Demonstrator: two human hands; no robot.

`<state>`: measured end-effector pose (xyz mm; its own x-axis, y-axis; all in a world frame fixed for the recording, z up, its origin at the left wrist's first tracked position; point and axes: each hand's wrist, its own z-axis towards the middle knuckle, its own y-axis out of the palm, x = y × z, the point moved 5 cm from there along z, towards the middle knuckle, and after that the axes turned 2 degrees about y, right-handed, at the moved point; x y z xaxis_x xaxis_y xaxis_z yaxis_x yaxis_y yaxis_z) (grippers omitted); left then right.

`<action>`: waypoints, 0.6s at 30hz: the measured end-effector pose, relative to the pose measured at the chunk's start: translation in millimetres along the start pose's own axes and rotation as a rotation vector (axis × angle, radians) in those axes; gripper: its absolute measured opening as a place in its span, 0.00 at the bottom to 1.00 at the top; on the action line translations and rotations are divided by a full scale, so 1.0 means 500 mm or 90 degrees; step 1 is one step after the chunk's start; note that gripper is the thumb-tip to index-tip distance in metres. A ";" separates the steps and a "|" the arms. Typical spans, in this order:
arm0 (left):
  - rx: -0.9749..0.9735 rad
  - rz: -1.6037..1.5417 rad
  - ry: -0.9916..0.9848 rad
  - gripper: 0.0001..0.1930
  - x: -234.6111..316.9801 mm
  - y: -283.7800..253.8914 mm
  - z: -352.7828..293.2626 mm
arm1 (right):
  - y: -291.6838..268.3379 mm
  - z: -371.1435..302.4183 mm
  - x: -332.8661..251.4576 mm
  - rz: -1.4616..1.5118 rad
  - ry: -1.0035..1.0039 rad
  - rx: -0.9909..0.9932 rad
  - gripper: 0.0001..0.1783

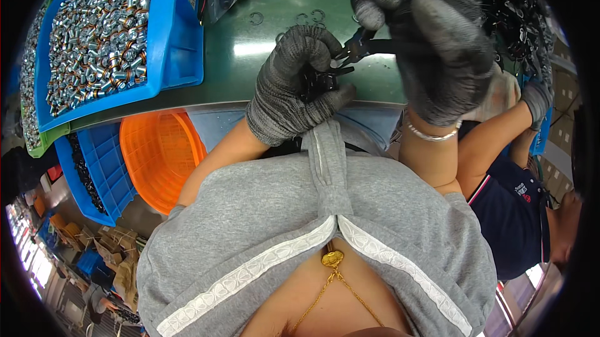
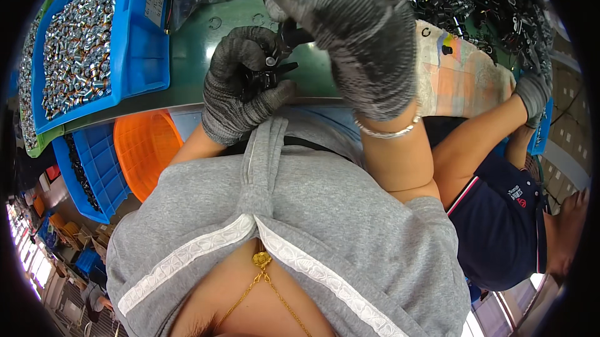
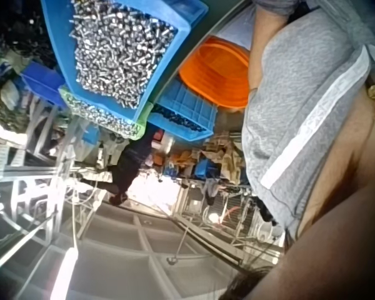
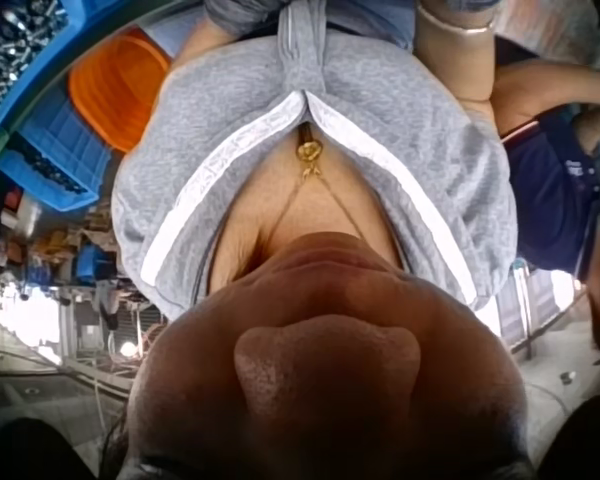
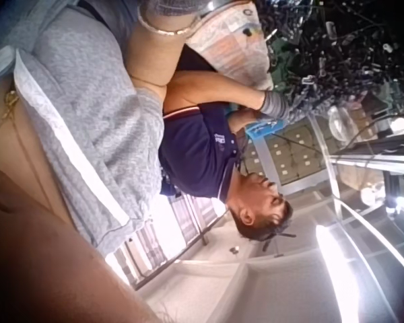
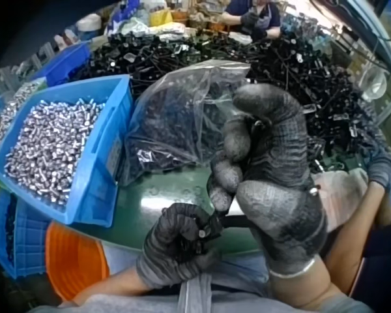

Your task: Assembling small hardware components at a workstation.

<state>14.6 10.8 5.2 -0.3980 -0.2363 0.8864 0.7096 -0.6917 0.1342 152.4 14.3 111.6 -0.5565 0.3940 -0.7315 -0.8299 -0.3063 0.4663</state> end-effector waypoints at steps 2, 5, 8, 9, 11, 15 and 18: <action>0.017 0.019 0.015 0.23 0.005 0.001 0.012 | -0.001 -0.018 0.009 0.091 -0.057 0.135 0.44; -0.046 0.067 0.095 0.21 0.046 -0.004 0.033 | 0.002 -0.021 -0.044 0.075 -0.060 0.153 0.29; -0.151 0.096 0.031 0.22 0.099 -0.014 0.045 | -0.124 -0.045 -0.142 0.150 -0.154 0.208 0.26; -0.198 0.110 0.062 0.22 0.145 -0.016 0.069 | -0.159 -0.048 -0.170 0.019 -0.138 0.360 0.22; -0.188 0.097 0.099 0.23 0.213 -0.037 0.120 | -0.214 -0.066 -0.209 -0.349 -0.007 0.563 0.18; 0.107 0.040 -0.054 0.20 0.322 -0.195 0.264 | -0.346 -0.029 -0.194 -0.871 0.181 0.460 0.22; 0.171 0.026 -0.041 0.24 0.304 -0.301 0.393 | -0.406 0.036 -0.175 -0.979 0.245 0.471 0.26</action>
<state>-38.4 212.9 206.5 -0.3342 -0.2096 0.9189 0.8563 -0.4749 0.2031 368.8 57.7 89.7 0.6357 -0.3224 -0.7014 -0.4496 0.5840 -0.6759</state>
